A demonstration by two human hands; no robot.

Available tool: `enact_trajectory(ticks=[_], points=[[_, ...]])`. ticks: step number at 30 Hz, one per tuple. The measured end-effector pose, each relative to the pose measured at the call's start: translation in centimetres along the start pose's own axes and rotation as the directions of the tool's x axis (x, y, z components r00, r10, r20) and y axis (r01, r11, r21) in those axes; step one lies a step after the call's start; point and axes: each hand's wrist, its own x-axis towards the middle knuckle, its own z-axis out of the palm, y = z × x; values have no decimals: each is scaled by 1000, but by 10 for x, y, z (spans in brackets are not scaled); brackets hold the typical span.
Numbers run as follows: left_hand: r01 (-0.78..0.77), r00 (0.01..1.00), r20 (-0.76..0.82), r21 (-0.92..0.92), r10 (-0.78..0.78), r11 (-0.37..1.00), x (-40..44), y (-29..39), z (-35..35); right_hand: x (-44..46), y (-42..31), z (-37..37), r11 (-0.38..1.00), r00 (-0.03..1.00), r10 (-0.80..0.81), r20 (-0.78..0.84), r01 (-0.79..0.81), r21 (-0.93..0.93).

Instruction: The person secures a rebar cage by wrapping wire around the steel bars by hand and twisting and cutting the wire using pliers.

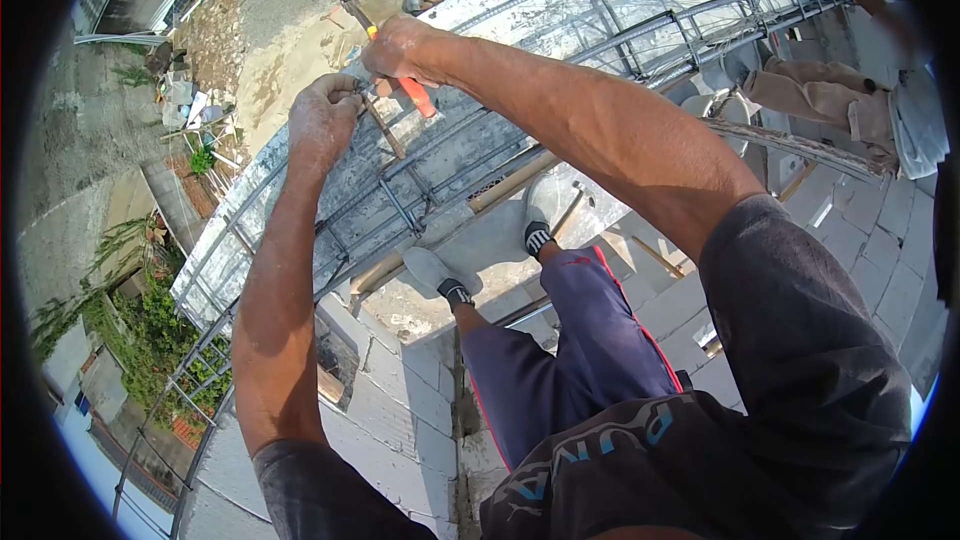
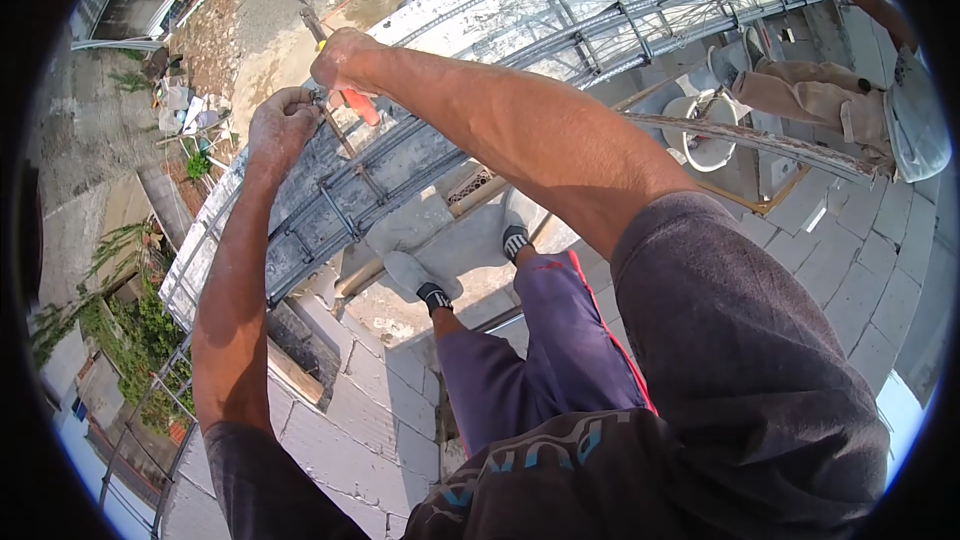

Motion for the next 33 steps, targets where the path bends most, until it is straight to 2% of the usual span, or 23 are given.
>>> enact_trajectory(ticks=[2, 4, 6, 8, 10, 11, 14, 15, 17, 18, 20, 23, 24, 26, 28, 30, 31, 32, 33], points=[[-93, 996, 29, 167, 90, 982, -9, 21, -11, -5, -1, -5, 974, 994, -103, 48, 111, -195], [-269, 963, 77, 212, 259, 939, -2, 10, -13, -6, -2, -8, 955, 989, -113, 96, 134, -266], [-439, 898, 168, 277, 407, 855, 6, 7, -20, -2, -3, -6, 972, 991, -40, 130, 69, -224], [-600, 799, 303, 342, 519, 723, 15, 11, -30, 4, 3, -1, 939, 978, -190, 87, 207, -275], [-653, 756, 405, 406, 514, 639, 16, 23, -36, 2, 2, -1, 938, 974, -218, 57, 226, -264], [-679, 733, 456, 433, 505, 593, 16, 28, -38, 2, 1, -2, 958, 984, -172, 47, 178, -224], [-795, 603, 565, 486, 563, 363, 21, 30, -42, 2, 0, -3, 974, 993, -109, 40, 114, -194], [-805, 587, 576, 490, 568, 335, 23, 29, -43, -3, -3, -3, 973, 994, -101, 42, 107, -202], [-819, 561, 595, 502, 576, 280, 24, 25, -46, -17, -5, -7, 997, 999, -28, 17, 29, -76], [-776, 622, 537, 520, 570, 357, 21, 23, -46, -25, -9, -10, 1000, 1000, 9, 4, -9, -13], [-675, 733, 411, 539, 543, 504, 11, 14, -41, 0, 5, -2, 984, 989, -116, -91, 102, -144], [-450, 892, 211, 338, 400, 826, 1, 0, -37, 39, 22, -4, 863, 947, -261, -188, 141, -486], [-380, 921, 215, 312, 325, 871, 1, -6, -36, 23, 15, -11, 869, 929, -295, -224, 163, -467], [-229, 957, 234, 255, 170, 939, 3, -21, -36, -14, -3, -27, 875, 885, -361, -295, 212, -435], [-275, 939, 269, 216, 214, 937, 7, -36, -32, -49, -24, -43, 949, 916, -253, -311, 172, -265], [-262, 929, 303, 128, 214, 957, 4, -30, -33, -70, -28, -57, 940, 916, -312, -251, 259, -223], [-311, 921, 297, 162, 254, 936, 7, -35, -29, -79, -29, -65, 933, 913, -341, -223, 300, -200], [-359, 911, 288, 197, 296, 912, 12, -40, -23, -85, -31, -73, 946, 954, -239, -182, 186, -266], [-405, 898, 283, 232, 337, 884, 15, -43, -19, -105, -43, -79, 936, 965, -242, -99, 206, -285]])
